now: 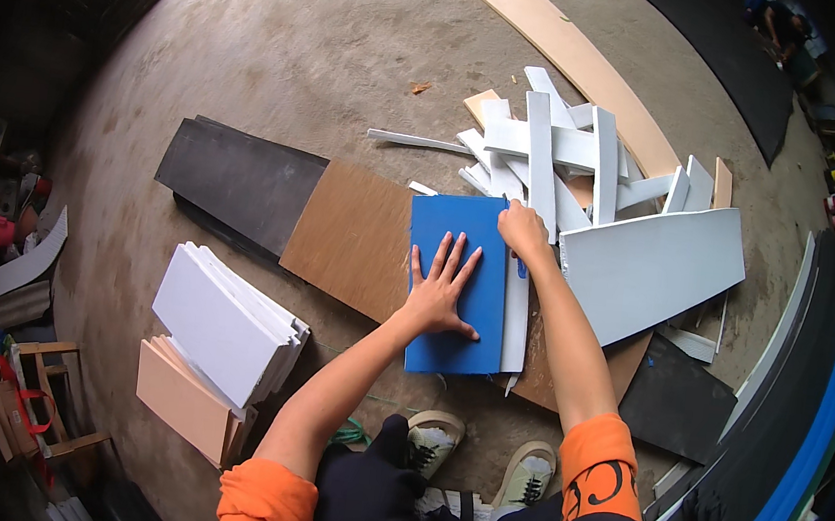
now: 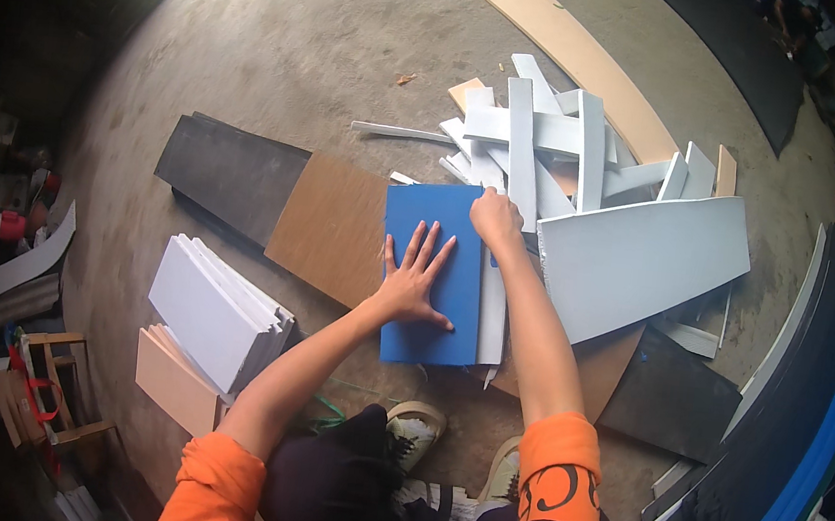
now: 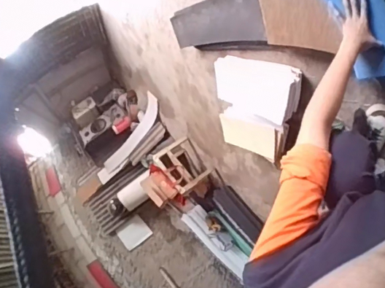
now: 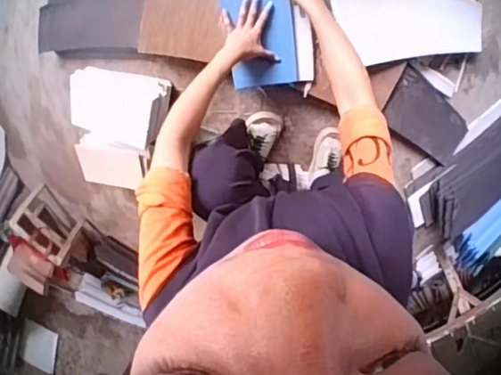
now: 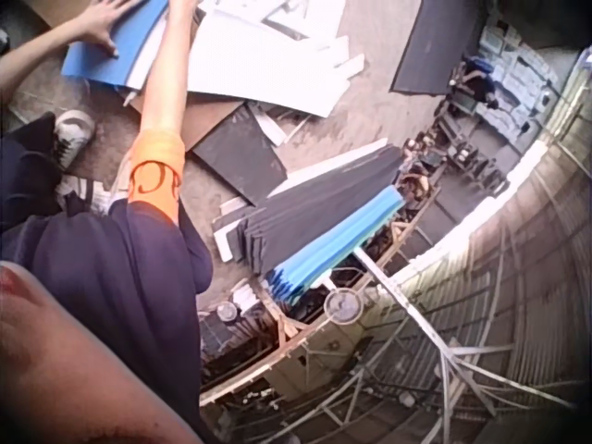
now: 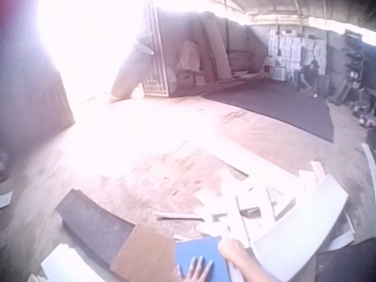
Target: The person sits on the floor and uses a utility knife to cut white foam sheets, using a blue sheet as a template for sizing. They repeatedly align the template, score the foam, and separate the cut pieces, stacking the finished white sheets to the side.
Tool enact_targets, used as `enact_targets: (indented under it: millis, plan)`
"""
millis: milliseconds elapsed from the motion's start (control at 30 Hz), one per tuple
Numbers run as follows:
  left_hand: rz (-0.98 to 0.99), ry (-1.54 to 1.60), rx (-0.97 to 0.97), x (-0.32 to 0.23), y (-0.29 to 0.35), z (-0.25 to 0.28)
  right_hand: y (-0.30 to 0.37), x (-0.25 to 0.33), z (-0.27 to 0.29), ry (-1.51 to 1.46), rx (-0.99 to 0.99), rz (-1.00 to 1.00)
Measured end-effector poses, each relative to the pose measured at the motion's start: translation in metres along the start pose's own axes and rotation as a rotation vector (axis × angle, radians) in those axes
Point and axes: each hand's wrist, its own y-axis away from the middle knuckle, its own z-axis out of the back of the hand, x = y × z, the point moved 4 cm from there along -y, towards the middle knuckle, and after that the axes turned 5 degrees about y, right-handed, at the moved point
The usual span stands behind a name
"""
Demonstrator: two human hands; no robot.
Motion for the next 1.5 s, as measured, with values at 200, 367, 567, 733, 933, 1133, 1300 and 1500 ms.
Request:
enact_targets:
  millis: [200, 367, 567, 733, 933, 1133, 1300, 1500]
  plan:
    - [0.005, -0.007, 0.018, -0.007, -0.007, -0.001, 0.011, 0.0, 0.006, 0.106, 0.488, -0.2]
    - [0.052, -0.025, 0.036, -0.003, -0.005, -0.003, 0.092, -0.024, -0.027, -0.059, 0.431, -0.267]
    - [0.051, -0.057, 0.016, -0.005, -0.006, -0.006, 0.193, -0.073, -0.09, -0.081, 0.298, -0.207]
    - [0.073, -0.052, 0.025, -0.007, -0.006, -0.006, 0.248, -0.073, -0.089, -0.132, 0.286, -0.237]
    - [0.073, -0.041, 0.044, 0.001, -0.01, -0.011, 0.238, -0.075, -0.06, 0.034, 0.298, -0.13]
    - [0.053, -0.002, 0.032, -0.003, -0.009, -0.009, 0.114, -0.034, 0.02, -0.012, -0.074, 0.025]
    - [0.048, 0.014, 0.031, -0.006, -0.009, -0.006, 0.027, -0.013, 0.008, 0.009, -0.145, 0.052]
    - [0.058, 0.035, 0.034, -0.007, -0.008, -0.001, -0.01, -0.009, -0.003, -0.06, 0.069, -0.105]
